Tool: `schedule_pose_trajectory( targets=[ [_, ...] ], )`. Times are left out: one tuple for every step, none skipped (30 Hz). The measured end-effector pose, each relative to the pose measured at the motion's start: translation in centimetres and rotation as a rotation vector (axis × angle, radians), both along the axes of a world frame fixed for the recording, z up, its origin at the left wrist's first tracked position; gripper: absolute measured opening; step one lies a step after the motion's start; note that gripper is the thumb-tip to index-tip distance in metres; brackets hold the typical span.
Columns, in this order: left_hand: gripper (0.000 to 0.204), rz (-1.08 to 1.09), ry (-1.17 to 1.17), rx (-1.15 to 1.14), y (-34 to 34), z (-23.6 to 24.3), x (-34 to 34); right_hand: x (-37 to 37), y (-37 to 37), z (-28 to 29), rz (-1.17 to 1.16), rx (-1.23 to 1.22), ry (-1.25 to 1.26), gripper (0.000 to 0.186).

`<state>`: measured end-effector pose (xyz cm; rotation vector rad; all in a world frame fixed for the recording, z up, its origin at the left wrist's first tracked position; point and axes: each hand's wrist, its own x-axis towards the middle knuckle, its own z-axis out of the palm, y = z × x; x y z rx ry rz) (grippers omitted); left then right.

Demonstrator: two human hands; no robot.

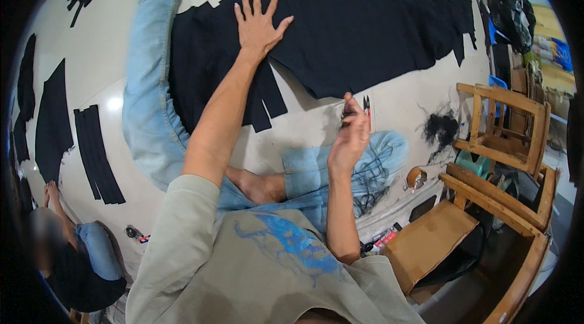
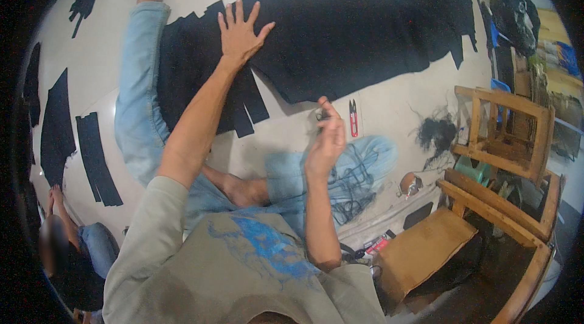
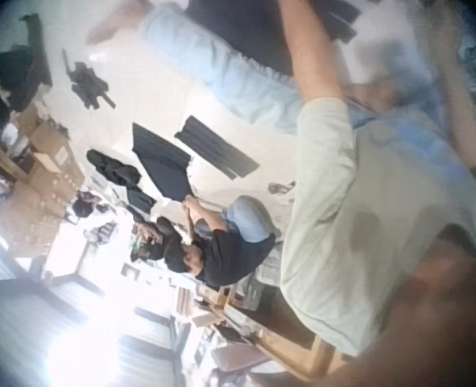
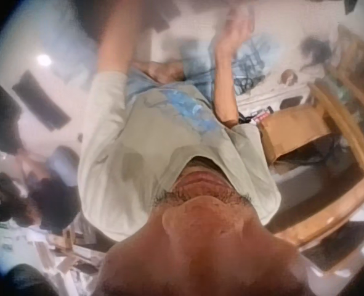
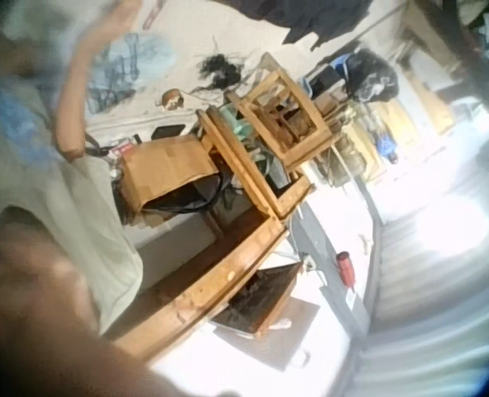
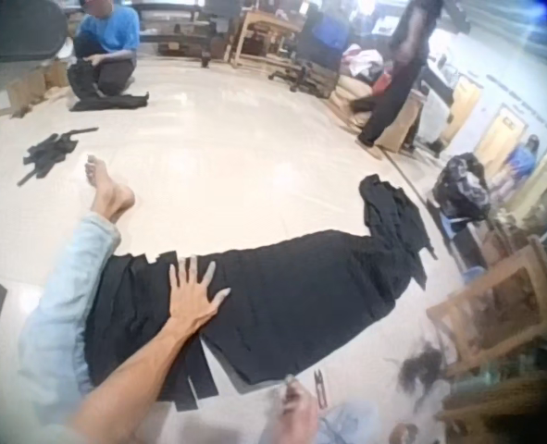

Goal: The person sits on the floor and uses a red utility knife to cut a large piece of black fabric into strips. They repeatedly align the fabric, cut along straight lines, and remove the cut strips, placing them aside.

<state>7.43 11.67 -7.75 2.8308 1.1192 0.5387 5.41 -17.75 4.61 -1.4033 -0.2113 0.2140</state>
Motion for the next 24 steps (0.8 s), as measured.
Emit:
schedule_pose_trajectory(
  targets=[
    [0.075, 0.011, -0.025, 0.016, -0.1, 0.2, 0.0, 0.5, 0.9, 0.5, -0.031, 0.204, 0.132, 0.028],
    [0.075, 0.013, -0.016, 0.009, -0.2, 0.5, 0.0, 0.9, 1.4, 1.3, -0.025, 0.358, 0.304, 0.028],
    [0.075, 0.014, -0.006, 0.001, -0.2, 0.8, 0.0, 1.1, 1.9, 1.9, -0.018, 0.511, 0.477, 0.028],
    [0.076, 0.019, -0.002, -0.002, -0.3, 0.6, 0.1, 1.1, 2.5, 2.5, -0.054, 0.493, 0.547, 0.031],
    [0.077, 0.025, 0.026, -0.014, -0.3, 0.5, 0.1, 1.1, 2.3, 2.3, -0.045, 0.445, 0.554, 0.031],
    [0.077, 0.027, 0.021, -0.012, -0.2, 0.4, 0.2, 1.2, 1.6, 1.9, -0.037, 0.397, 0.559, 0.032],
    [0.076, 0.024, 0.019, -0.016, -0.2, 0.3, 0.2, 0.9, 0.8, 1.5, -0.036, 0.345, 0.565, 0.032],
    [0.076, 0.029, 0.020, -0.012, -0.2, 0.3, 0.1, 0.5, 0.2, 1.0, -0.047, 0.299, 0.532, 0.032],
    [0.076, 0.032, 0.021, -0.007, -0.1, 0.3, 0.2, 0.2, -0.1, 0.4, -0.033, 0.288, 0.538, 0.032],
    [0.075, 0.030, 0.019, -0.010, -0.3, 0.3, 0.5, -0.2, -0.7, -0.2, -0.027, 0.272, 0.541, 0.032],
    [0.073, 0.019, 0.011, 0.005, -0.2, 0.0, 0.4, -0.8, -1.1, 0.1, -0.022, 0.250, 0.548, 0.032],
    [0.072, 0.015, -0.010, 0.017, 0.1, -0.3, 0.3, -1.0, -1.1, 0.5, -0.053, 0.214, 0.565, 0.033],
    [0.071, 0.013, -0.027, 0.024, 0.2, -0.7, 0.0, -1.3, -1.7, 0.9, -0.037, 0.225, 0.565, 0.033],
    [0.069, 0.008, -0.021, 0.033, 0.4, -0.5, 0.2, -1.2, -2.0, 1.1, -0.023, 0.246, 0.553, 0.033],
    [0.070, 0.015, 0.021, 0.033, 0.1, -0.5, 0.2, -1.3, -2.5, 1.3, -0.009, 0.266, 0.541, 0.032],
    [0.070, 0.020, 0.035, 0.033, 0.1, -0.6, 0.1, -1.6, -3.1, 1.5, -0.030, 0.249, 0.559, 0.033],
    [0.070, 0.026, 0.049, 0.034, 0.1, -0.8, 0.1, -1.9, -3.8, 1.7, -0.039, 0.253, 0.566, 0.033],
    [0.070, 0.015, 0.041, 0.044, 0.3, -1.1, 0.2, -2.2, -4.5, 1.8, -0.048, 0.257, 0.573, 0.033],
    [0.070, 0.014, 0.042, 0.047, 0.2, -1.0, 0.3, -2.5, -5.0, 1.9, -0.052, 0.259, 0.582, 0.033],
    [0.070, 0.014, 0.044, 0.051, 0.2, -1.0, 0.3, -2.8, -5.3, 2.3, -0.080, 0.216, 0.589, 0.035],
    [0.070, 0.015, 0.046, 0.055, 0.1, -0.9, 0.3, -3.0, -6.2, 2.2, -0.058, 0.202, 0.589, 0.034],
    [0.070, 0.011, 0.035, 0.059, 0.2, -0.9, 0.2, -3.0, -7.3, 1.7, -0.033, 0.191, 0.587, 0.034],
    [0.070, 0.011, 0.044, 0.060, 0.1, -0.8, 0.4, -3.0, -7.9, 1.1, -0.013, 0.187, 0.581, 0.034],
    [0.070, 0.011, 0.053, 0.061, 0.0, -0.7, 0.4, -2.8, -7.5, 0.2, -0.011, -0.117, 0.284, 0.034]
  ],
)
